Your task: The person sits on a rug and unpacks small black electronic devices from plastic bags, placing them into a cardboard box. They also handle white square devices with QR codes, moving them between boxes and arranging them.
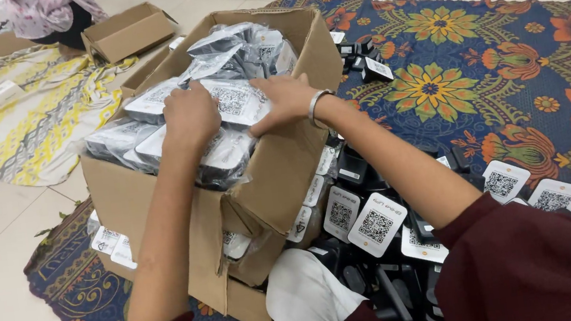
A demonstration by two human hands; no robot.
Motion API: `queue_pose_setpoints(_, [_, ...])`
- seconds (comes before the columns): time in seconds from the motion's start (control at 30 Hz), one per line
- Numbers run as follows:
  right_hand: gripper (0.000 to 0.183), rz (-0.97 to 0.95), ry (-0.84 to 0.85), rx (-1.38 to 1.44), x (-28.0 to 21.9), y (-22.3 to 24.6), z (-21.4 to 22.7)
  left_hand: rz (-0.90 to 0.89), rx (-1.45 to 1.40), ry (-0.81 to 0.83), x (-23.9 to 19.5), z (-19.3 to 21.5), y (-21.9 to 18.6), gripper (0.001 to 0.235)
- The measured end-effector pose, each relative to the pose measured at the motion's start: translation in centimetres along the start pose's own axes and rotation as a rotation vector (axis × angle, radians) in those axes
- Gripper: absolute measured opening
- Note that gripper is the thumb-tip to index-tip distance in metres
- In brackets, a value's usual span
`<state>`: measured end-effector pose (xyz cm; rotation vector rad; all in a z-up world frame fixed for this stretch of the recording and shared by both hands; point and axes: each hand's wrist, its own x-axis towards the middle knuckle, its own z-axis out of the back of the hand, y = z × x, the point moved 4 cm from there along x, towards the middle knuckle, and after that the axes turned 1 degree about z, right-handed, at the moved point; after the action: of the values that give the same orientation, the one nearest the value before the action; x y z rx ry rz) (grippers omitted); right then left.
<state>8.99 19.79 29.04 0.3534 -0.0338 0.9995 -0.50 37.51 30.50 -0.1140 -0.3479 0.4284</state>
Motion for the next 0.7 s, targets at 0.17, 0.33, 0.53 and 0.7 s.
queue_pose_setpoints(0.17, [0.113, 0.123, -0.419, 0.211, -5.8, 1.3, 0.9, -0.202, -0.104, -0.478, -8.1, 7.6, -7.1, 0.048])
queue_pose_setpoints(0.33, [0.086, 0.105, -0.974, 1.003, -14.8, -0.6, -4.1, -0.408, -0.456, -0.49, -18.7, 9.1, -18.2, 0.061])
queue_pose_setpoints(0.53, [0.047, -0.263, -0.691, 0.16, -32.8, -8.9, -15.7, -0.805, -0.495, -0.435, -27.3, -2.5, -28.0, 0.035])
queue_pose_setpoints(0.7, [0.059, -0.55, -1.132, 1.183, -44.9, -11.2, -11.9, -0.635, -1.067, -0.052, -30.9, -9.1, -32.5, 0.037])
